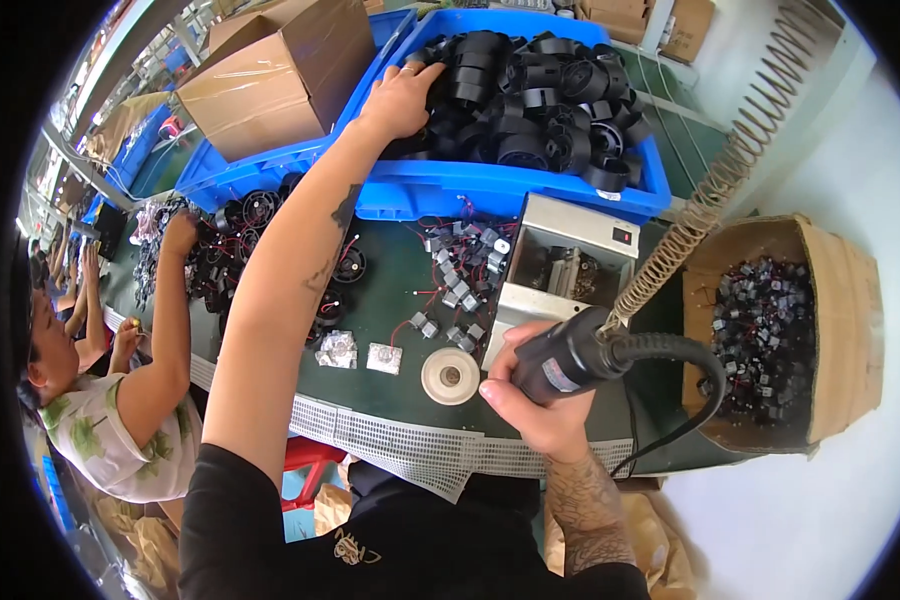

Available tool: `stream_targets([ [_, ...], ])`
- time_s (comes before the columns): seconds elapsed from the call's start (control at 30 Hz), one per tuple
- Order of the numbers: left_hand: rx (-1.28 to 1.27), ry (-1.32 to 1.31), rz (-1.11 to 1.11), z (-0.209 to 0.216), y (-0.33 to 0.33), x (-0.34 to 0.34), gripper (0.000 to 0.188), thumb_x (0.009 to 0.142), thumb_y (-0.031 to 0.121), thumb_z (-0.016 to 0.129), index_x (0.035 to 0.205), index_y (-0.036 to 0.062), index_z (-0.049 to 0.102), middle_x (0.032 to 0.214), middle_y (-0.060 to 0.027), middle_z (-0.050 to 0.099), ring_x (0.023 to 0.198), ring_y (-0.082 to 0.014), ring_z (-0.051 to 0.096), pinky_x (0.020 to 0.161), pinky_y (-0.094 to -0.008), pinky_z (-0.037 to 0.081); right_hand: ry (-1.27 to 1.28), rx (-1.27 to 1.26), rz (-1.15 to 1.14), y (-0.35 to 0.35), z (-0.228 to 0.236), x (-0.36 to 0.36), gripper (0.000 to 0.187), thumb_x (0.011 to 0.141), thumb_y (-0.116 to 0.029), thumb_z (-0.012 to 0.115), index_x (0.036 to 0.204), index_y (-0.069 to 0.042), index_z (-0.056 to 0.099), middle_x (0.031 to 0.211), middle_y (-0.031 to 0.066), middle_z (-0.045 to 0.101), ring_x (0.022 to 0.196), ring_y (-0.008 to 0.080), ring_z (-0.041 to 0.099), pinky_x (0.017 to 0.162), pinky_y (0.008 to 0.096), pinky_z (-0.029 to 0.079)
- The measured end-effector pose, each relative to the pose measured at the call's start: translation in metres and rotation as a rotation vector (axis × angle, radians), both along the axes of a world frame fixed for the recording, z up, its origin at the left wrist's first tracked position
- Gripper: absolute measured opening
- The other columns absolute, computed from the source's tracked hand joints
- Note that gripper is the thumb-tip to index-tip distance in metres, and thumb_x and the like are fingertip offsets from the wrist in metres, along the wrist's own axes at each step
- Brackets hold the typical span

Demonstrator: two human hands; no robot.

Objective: The person assembles electronic motor parts by securing plastic parts, electrical wires, and small motors into a motor housing with screws, using an electric screwdriver.

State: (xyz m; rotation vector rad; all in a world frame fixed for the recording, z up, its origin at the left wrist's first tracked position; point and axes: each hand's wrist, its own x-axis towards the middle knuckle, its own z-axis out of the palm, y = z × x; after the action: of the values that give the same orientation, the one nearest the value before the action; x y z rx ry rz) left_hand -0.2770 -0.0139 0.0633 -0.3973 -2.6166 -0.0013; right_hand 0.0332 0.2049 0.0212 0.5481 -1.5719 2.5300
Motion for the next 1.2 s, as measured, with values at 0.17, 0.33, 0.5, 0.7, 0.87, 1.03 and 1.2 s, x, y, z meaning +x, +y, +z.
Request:
stream_targets([
  [0.17,0.012,0.071,0.091,0.012,-0.002,0.001,0.052,0.075,0.021,0.073,0.124,0.0156,0.055,0.122,-0.0121,0.059,0.115,-0.0321,0.053,0.094,-0.0453,0.045,0.001,0.006,0.008,0.0,0.001,0.0,0.049,0.072,0.013,0.066,0.117,0.004,0.046,0.071,0.0068,0.057,0.063,0.0106,0.054,0.055,0.0244,0.041],
  [0.33,0.368,0.139,-0.235,0.033,0.003,0.089,0.049,0.068,0.017,0.07,0.112,-0.0015,0.059,0.11,-0.0208,0.06,0.103,-0.0397,0.057,0.092,-0.043,0.047,0.0,-0.071,0.025,0.0,0.009,0.002,0.05,0.072,0.013,0.067,0.116,0.003,0.045,0.07,0.0065,0.056,0.063,0.0126,0.055,0.056,0.0254,0.043],
  [0.5,0.288,-0.565,-0.61,0.03,0.013,0.249,0.053,0.072,0.019,0.07,0.117,-0.0006,0.052,0.097,-0.0212,0.058,0.094,-0.0377,0.058,0.079,-0.0434,0.05,0.088,-0.049,0.006,0.003,0.013,0.003,0.051,0.076,-0.007,0.071,0.116,0.001,0.04,0.063,0.0066,0.049,0.055,0.0186,0.051,0.048,0.0321,0.046],
  [0.7,0.231,-0.338,-0.37,-0.033,0.024,0.302,0.063,0.069,0.054,0.075,0.099,0.002,0.055,0.075,-0.0092,0.058,0.067,-0.0213,0.062,0.052,-0.0317,0.051,0.082,-0.085,0.114,0.003,0.014,0.006,0.057,0.068,0.008,0.07,0.117,0.0,0.041,0.071,0.0078,0.053,0.063,0.02,0.055,0.057,0.0327,0.049],
  [0.87,0.223,-0.367,-0.181,-0.034,0.025,0.316,0.069,0.058,0.066,0.073,0.08,0.007,0.045,0.061,-0.0046,0.052,0.057,-0.0189,0.059,0.048,-0.0302,0.05,0.092,-0.021,0.021,-0.003,0.014,0.004,0.051,0.077,-0.01,0.072,0.116,0.0,0.039,0.064,0.0063,0.05,0.056,0.0178,0.05,0.048,0.0315,0.046],
  [1.03,0.298,-0.279,-0.22,-0.041,0.023,0.314,0.071,0.062,0.062,0.075,0.09,0.0021,0.05,0.079,-0.0143,0.058,0.073,-0.0254,0.062,0.057,-0.0363,0.053,0.103,-0.03,0.012,-0.004,0.014,0.004,0.051,0.077,-0.01,0.071,0.116,0.0,0.039,0.064,0.0062,0.05,0.055,0.0179,0.05,0.047,0.0312,0.045],
  [1.2,0.455,-0.294,-0.237,-0.043,-0.008,0.277,0.039,0.078,0.02,0.072,0.109,0.0011,0.057,0.1,-0.015,0.057,0.092,-0.0352,0.058,0.074,-0.0418,0.05,0.103,-0.033,-0.009,-0.002,0.014,0.003,0.051,0.077,-0.01,0.071,0.116,0.0,0.039,0.064,0.0062,0.05,0.055,0.0178,0.05,0.046,0.0313,0.045],
])
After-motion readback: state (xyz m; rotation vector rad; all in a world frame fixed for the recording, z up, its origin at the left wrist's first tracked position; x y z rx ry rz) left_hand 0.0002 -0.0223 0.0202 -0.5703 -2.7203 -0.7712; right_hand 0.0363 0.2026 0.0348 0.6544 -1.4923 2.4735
